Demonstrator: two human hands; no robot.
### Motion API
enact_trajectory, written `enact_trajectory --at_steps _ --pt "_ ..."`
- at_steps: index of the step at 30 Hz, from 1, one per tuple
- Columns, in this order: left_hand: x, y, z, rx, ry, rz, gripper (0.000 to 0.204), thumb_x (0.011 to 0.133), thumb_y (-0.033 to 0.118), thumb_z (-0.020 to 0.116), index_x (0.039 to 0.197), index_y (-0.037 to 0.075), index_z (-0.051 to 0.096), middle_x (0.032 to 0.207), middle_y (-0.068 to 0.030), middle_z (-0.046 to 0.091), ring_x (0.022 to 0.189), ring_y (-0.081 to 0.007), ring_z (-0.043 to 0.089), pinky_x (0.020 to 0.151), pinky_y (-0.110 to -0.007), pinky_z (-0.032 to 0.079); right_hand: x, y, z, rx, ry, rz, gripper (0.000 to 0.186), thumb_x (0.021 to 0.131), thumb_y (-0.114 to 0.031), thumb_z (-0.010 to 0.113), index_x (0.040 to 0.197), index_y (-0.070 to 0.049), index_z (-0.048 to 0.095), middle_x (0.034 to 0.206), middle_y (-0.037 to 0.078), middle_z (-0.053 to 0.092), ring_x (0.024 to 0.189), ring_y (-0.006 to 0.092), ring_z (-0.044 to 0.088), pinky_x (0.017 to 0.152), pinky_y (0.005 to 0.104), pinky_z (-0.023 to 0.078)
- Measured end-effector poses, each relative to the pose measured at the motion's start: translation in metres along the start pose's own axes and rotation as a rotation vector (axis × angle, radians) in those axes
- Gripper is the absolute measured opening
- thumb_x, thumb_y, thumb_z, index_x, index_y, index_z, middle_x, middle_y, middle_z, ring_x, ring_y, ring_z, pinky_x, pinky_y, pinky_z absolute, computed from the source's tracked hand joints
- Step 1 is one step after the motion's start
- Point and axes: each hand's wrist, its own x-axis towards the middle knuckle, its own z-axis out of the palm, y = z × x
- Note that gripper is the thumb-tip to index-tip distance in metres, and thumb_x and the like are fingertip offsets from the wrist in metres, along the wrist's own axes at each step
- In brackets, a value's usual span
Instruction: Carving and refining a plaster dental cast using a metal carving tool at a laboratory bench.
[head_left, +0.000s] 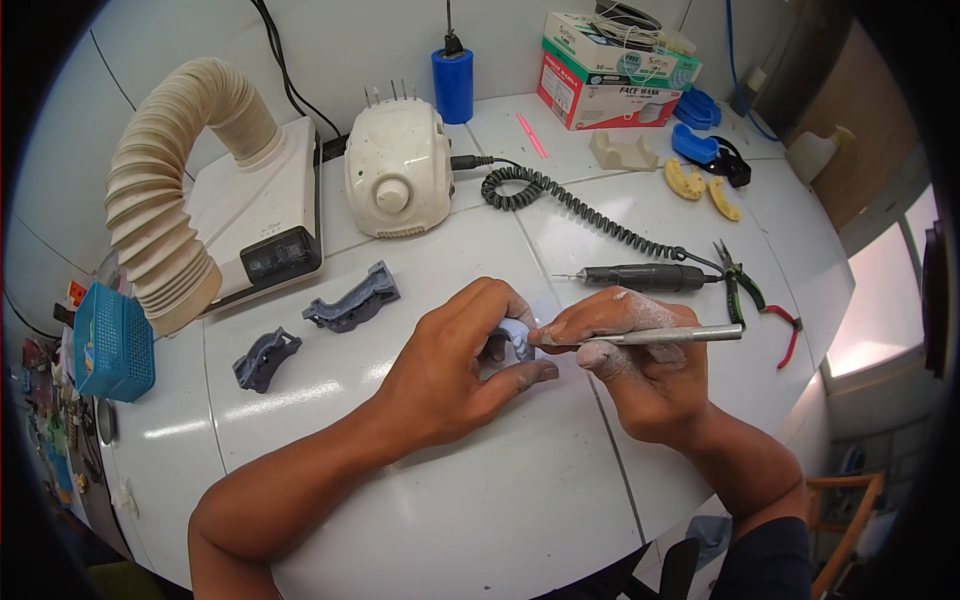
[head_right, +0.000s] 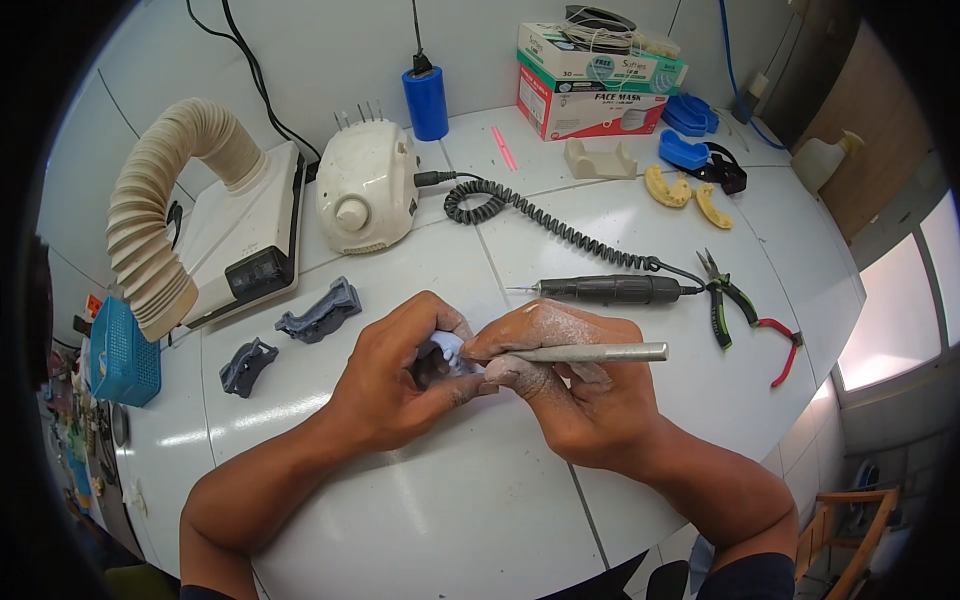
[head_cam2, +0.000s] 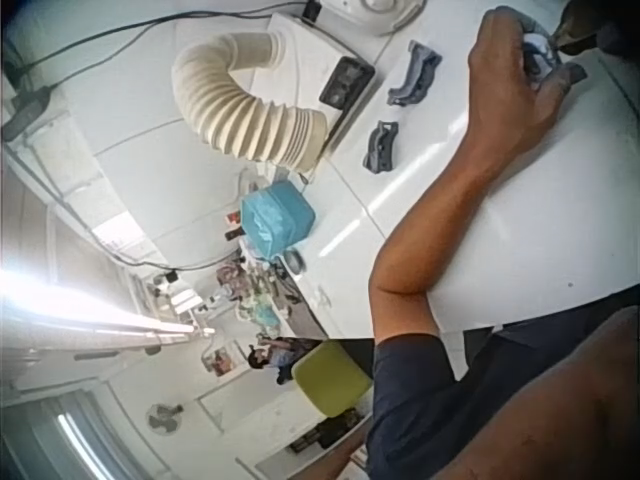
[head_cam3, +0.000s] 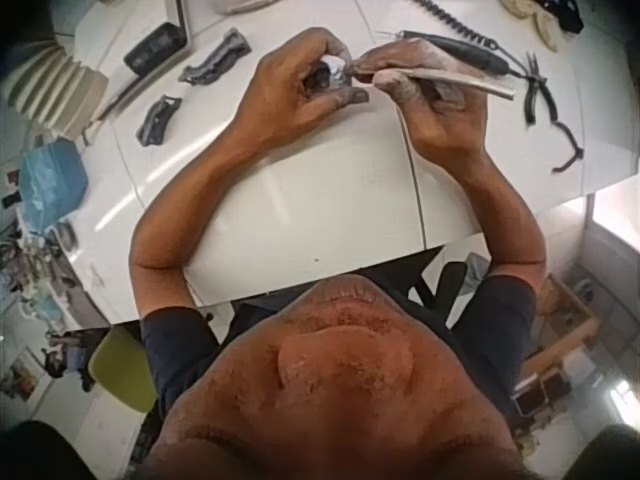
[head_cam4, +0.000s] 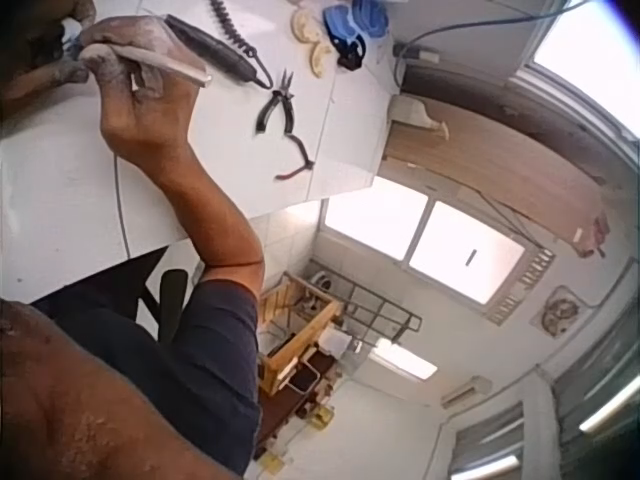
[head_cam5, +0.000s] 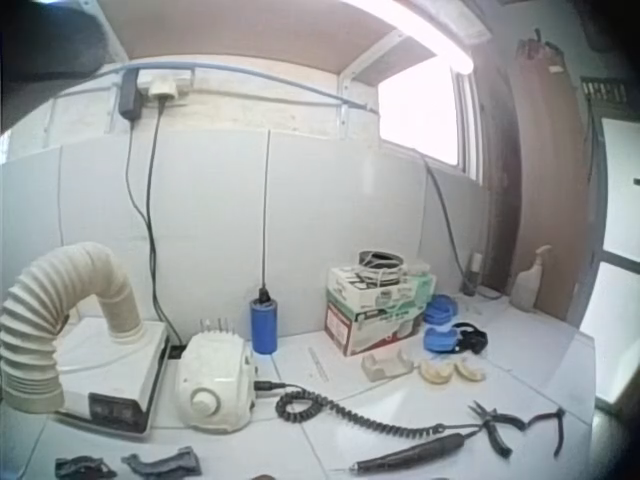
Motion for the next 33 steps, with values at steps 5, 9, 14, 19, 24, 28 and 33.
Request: enact_trajectory --at_steps 5,9,14,19,24,28,33 --pt "-0.0007 0.0008 -0.0002 0.0 -0.005 -0.012 0.043 0.085 0.018 0.088 0.11 0.003 0.058 0.102 -0.0113 0.061 0.08 -0.0241 0.063 0.065 -0.035 0.054 -0.0001 -0.0009 -0.0009 -0.02 -0.002 0.006 0.012 0.098 -0.006 0.073 0.106 0.003 0.075 0.095 0.014 0.075 0.084 0.0148 0.068 0.073 0.0292 0.053" --pt "-0.0007 0.0002 0.0004 -0.004 0.003 -0.006 0.043 0.084 0.018 0.089 0.11 0.003 0.058 0.102 -0.0111 0.061 0.079 -0.024 0.062 0.064 -0.035 0.053 0.0006 -0.0023 -0.002 -0.047 -0.014 0.0 0.012 0.098 -0.006 0.073 0.106 0.003 0.075 0.095 0.014 0.075 0.084 0.0149 0.068 0.073 0.0292 0.053" --pt "-0.0006 0.0 0.0006 0.012 -0.008 -0.015 0.043 0.084 0.018 0.089 0.11 0.003 0.058 0.102 -0.0108 0.061 0.078 -0.0239 0.062 0.063 -0.035 0.052 0.0007 -0.0021 -0.0015 -0.011 -0.011 0.002 0.012 0.098 -0.006 0.073 0.106 0.003 0.075 0.095 0.014 0.075 0.083 0.0144 0.068 0.073 0.0288 0.053" --pt "-0.0001 -0.0014 0.0013 0.001 -0.003 0.008 0.043 0.085 0.019 0.088 0.111 0.003 0.058 0.102 -0.0108 0.061 0.078 -0.0236 0.062 0.061 -0.035 0.052 -0.0007 -0.0009 0.0009 -0.006 0.016 -0.002 0.013 0.099 -0.006 0.072 0.107 0.003 0.075 0.094 0.013 0.075 0.082 0.0132 0.066 0.072 0.0285 0.052" --pt "0.0002 -0.0025 0.003 0.006 0.041 0.04 0.041 0.081 0.009 0.088 0.108 0.003 0.059 0.091 -0.0071 0.062 0.072 -0.0136 0.063 0.063 -0.028 0.05 -0.0006 0.0002 0.0004 0.008 0.008 0.027 0.013 0.099 -0.007 0.072 0.107 0.003 0.075 0.094 0.014 0.075 0.082 0.0131 0.066 0.071 0.0286 0.052" --pt "0.0003 -0.0012 0.0013 0.022 0.033 0.037 0.042 0.082 0.009 0.088 0.11 0.004 0.058 0.092 -0.0065 0.062 0.072 -0.013 0.063 0.062 -0.028 0.05 0.0005 0.0002 -0.0044 -0.015 -0.031 0.002 0.014 0.101 -0.007 0.07 0.11 0.004 0.074 0.097 0.015 0.075 0.086 0.0143 0.068 0.074 0.0291 0.054" --pt "0.0003 -0.0041 0.0031 -0.016 0.059 0.046 0.041 0.084 0.01 0.088 0.109 0.005 0.057 0.09 -0.0051 0.063 0.071 -0.0115 0.062 0.062 -0.027 0.048 -0.0037 -0.002 0.0021 0.098 0.055 -0.014 0.017 0.103 -0.005 0.068 0.115 0.007 0.071 0.106 0.017 0.074 0.096 0.0176 0.07 0.084 0.0313 0.057"
